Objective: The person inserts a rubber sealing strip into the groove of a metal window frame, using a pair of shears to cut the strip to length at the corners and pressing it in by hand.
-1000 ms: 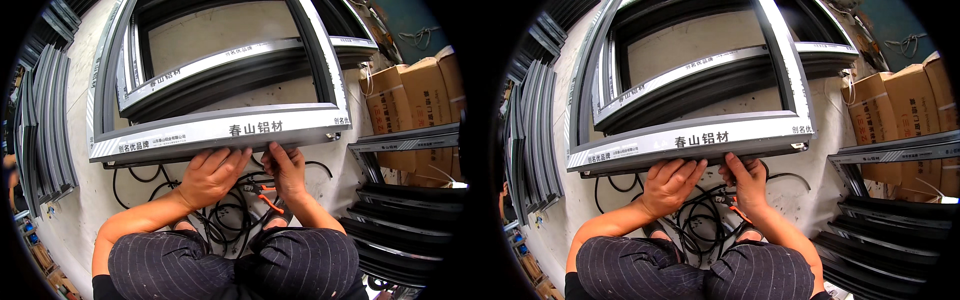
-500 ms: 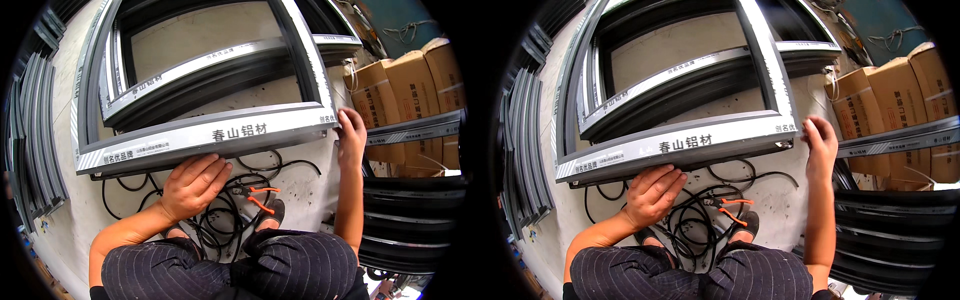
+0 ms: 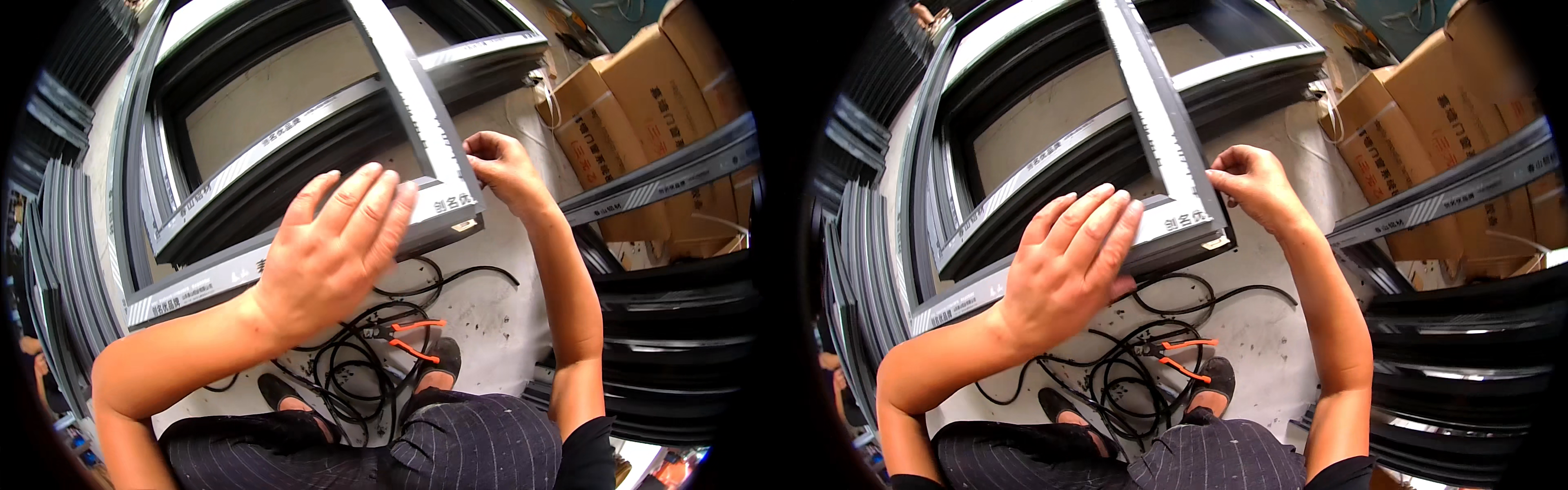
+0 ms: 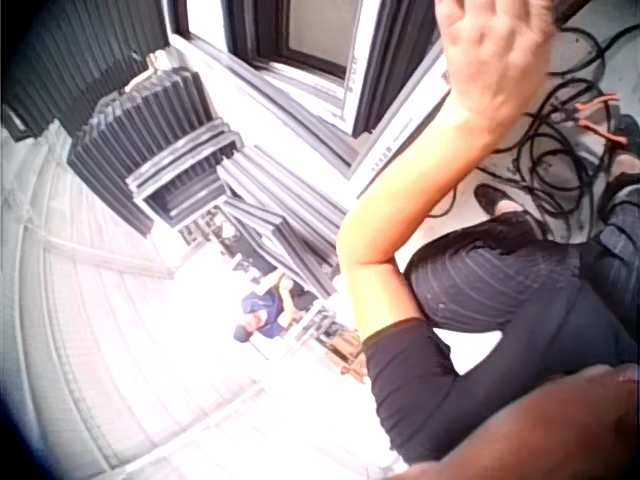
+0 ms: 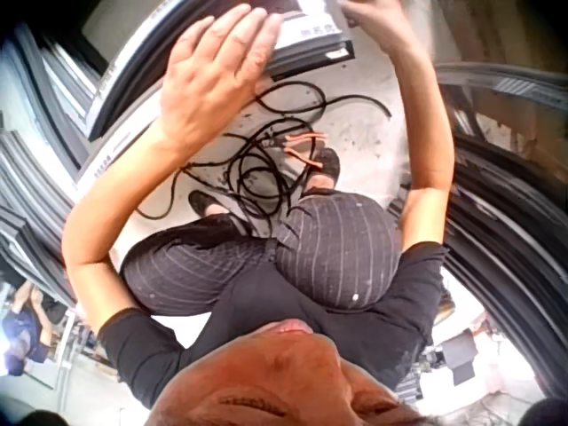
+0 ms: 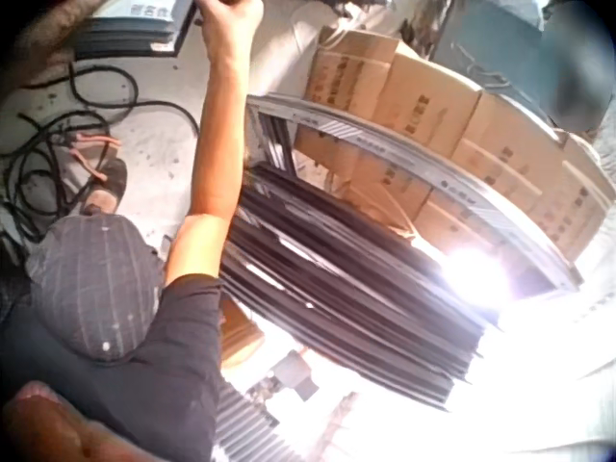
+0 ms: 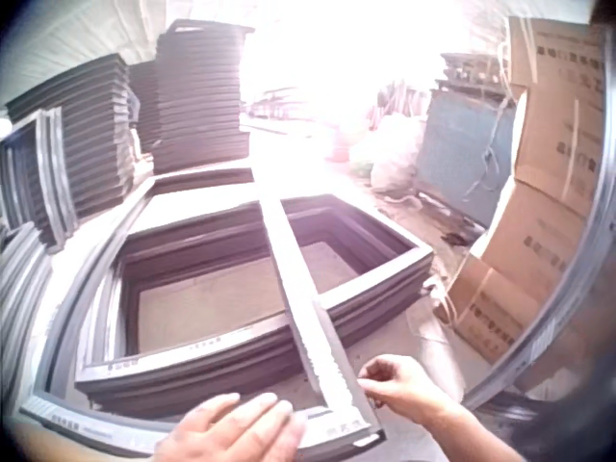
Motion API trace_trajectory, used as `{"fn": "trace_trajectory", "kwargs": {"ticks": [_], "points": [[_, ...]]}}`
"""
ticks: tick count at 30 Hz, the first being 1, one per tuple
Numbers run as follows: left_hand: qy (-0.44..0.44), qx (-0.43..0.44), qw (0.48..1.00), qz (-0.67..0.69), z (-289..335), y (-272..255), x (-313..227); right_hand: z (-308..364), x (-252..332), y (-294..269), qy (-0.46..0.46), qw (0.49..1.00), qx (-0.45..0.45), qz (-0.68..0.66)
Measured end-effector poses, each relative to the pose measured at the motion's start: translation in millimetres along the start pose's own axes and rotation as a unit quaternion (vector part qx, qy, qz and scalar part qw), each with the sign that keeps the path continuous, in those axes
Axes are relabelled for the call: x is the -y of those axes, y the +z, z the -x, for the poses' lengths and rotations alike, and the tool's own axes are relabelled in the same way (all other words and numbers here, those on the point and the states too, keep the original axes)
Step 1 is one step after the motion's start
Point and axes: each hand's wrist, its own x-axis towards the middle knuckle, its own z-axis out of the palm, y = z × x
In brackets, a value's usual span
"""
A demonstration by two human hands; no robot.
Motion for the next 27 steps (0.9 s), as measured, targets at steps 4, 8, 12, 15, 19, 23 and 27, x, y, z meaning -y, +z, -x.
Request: {"fn": "trace_trajectory", "kwargs": {"ticks": [4, 8, 12, 15, 19, 23, 27], "points": [[-0.032, 0.054, 0.997, 0.035, -4.0, 13.6, 1.0, 12.6, -8.3, 2.0, -0.017, 1.000, 0.000, -0.005], [-0.024, 0.072, 0.997, 0.022, -6.9, 10.6, -2.3, 21.0, -9.2, 5.0, -0.042, 0.998, -0.036, 0.041], [-0.030, 0.073, 0.997, 0.026, -6.5, 10.0, -3.9, 25.1, -13.9, 8.5, -0.047, 0.998, -0.047, 0.002], [-0.034, 0.067, 0.997, 0.028, -8.2, 7.1, -3.5, 29.4, -20.4, 7.3, -0.074, 0.996, -0.041, -0.034], [-0.039, 0.057, 0.997, 0.033, -8.4, 10.0, -5.1, 57.8, -30.3, 12.6, -0.050, 0.994, -0.074, -0.056], [-0.035, 0.061, 0.997, 0.033, -8.7, 7.2, -5.1, 54.6, -20.7, 6.2, -0.013, 0.995, -0.048, -0.087], [-0.036, 0.059, 0.997, 0.030, -8.2, 6.4, -6.0, 13.8, -3.3, 0.3, -0.038, 0.995, -0.086, -0.040]]}}
